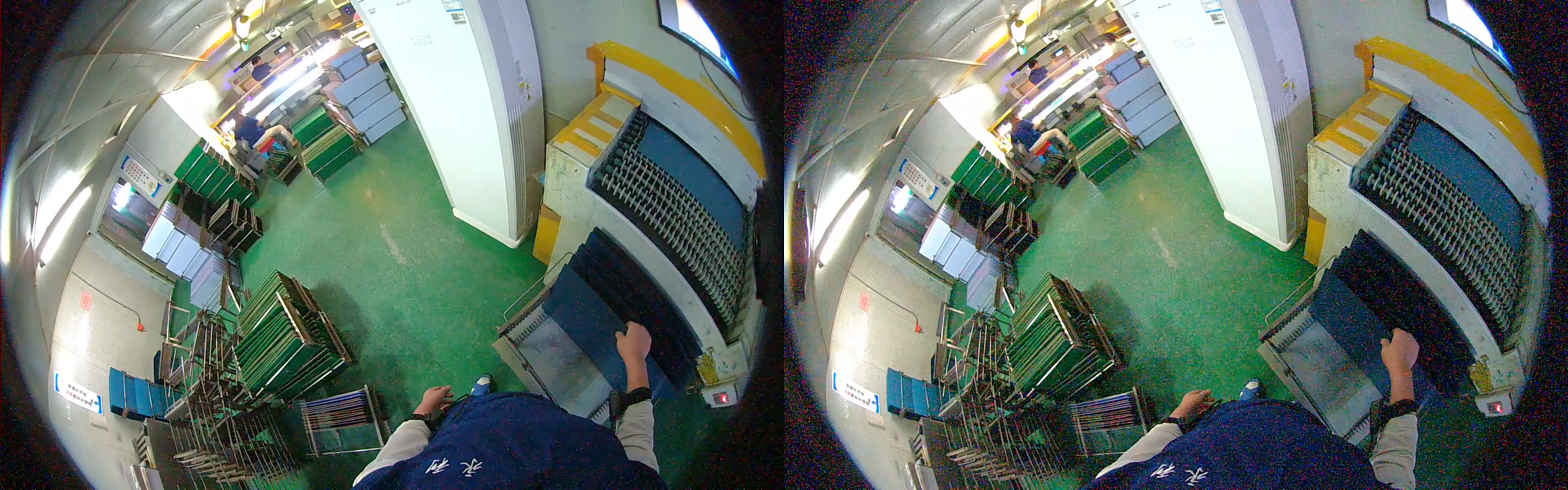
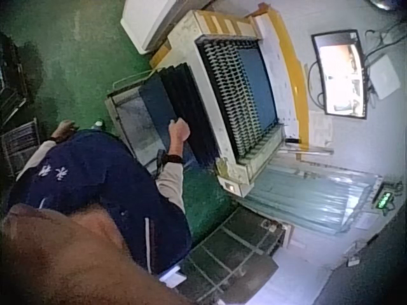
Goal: Loading blue rectangular panels from a rack into a processing machine.
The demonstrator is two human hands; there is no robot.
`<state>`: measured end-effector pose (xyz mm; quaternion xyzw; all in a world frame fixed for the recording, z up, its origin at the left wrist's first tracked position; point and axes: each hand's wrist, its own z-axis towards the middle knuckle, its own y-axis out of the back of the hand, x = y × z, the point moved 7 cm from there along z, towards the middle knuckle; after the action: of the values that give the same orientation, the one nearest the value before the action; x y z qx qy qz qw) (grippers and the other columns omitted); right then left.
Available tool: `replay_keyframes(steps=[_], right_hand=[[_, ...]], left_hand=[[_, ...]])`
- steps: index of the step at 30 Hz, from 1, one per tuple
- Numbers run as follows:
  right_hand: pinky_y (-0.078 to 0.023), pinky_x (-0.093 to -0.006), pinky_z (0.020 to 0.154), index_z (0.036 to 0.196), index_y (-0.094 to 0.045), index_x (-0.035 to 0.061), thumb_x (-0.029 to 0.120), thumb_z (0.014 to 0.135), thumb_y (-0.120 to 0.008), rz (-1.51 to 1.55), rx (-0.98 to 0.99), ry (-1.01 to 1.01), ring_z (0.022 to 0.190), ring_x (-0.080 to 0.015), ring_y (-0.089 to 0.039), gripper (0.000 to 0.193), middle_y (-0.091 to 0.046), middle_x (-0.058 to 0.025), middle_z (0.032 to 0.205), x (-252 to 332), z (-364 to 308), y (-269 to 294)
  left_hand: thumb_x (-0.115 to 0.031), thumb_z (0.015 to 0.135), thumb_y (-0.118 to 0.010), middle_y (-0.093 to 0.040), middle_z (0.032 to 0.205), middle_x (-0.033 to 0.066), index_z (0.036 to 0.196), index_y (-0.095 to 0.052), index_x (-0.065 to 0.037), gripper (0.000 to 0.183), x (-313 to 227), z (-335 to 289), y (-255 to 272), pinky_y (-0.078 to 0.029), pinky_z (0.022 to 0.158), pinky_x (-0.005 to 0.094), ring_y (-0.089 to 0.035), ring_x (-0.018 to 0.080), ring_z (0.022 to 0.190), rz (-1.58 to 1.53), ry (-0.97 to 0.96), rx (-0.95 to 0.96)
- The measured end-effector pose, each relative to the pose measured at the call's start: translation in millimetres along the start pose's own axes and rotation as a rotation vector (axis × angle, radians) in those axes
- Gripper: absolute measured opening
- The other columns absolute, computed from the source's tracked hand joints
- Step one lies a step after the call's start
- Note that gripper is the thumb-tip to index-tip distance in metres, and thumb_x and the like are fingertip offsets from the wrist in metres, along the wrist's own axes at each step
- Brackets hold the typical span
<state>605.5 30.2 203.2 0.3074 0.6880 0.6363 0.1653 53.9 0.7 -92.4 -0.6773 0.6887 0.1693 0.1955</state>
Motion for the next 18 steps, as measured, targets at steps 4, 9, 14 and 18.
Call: replay_keyframes(steps=[4, 9, 14, 18], right_hand=[[-0.044, -0.0379, 0.079, 0.097, -0.060, 0.0010, 0.021, 0.066, -0.067, 0.020, -0.028, 0.011, 0.090, -0.0311, -0.056, 0.038, -0.060, -0.0179, 0.093, -2.9, -0.2, -0.6], [-0.044, -0.0380, 0.079, 0.096, -0.060, 0.0015, 0.022, 0.066, -0.066, 0.017, -0.044, 0.016, 0.090, -0.0313, -0.056, 0.036, -0.060, -0.0176, 0.093, -3.3, 1.6, -2.3], [-0.044, -0.0387, 0.077, 0.094, -0.061, 0.0016, 0.022, 0.065, -0.067, 0.019, -0.069, 0.038, 0.088, -0.0316, -0.056, 0.036, -0.060, -0.0174, 0.091, -7.6, 4.1, -7.3], [-0.044, -0.0387, 0.077, 0.094, -0.061, 0.0013, 0.022, 0.064, -0.067, 0.021, -0.069, 0.039, 0.088, -0.0316, -0.056, 0.036, -0.060, -0.0177, 0.091, -5.0, 3.2, -5.1]], left_hand=[[-0.027, 0.082, -0.056, -0.058, 0.098, 0.0122, 0.109, -0.048, -0.001, 0.038, -0.5, -2.7, -2.5, -0.046, 0.048, 0.0278, -0.058, 0.0209, 0.068, -0.025, 0.028, 0.012], [-0.028, 0.081, -0.057, -0.058, 0.096, 0.0114, 0.109, -0.048, -0.002, 0.039, 4.2, 2.2, 1.2, -0.046, 0.050, 0.0286, -0.058, 0.0218, 0.068, -0.051, 0.016, 0.016], [-0.026, 0.082, -0.056, -0.059, 0.096, 0.0113, 0.109, -0.048, -0.002, 0.037, 1.7, 0.6, -0.9, -0.046, 0.049, 0.0276, -0.059, 0.0212, 0.069, 0.001, 0.029, 0.004], [-0.026, 0.082, -0.055, -0.059, 0.095, 0.0111, 0.108, -0.048, -0.001, 0.036, 0.6, -0.8, -0.6, -0.047, 0.049, 0.0271, -0.059, 0.0204, 0.069, 0.014, 0.021, -0.011]])
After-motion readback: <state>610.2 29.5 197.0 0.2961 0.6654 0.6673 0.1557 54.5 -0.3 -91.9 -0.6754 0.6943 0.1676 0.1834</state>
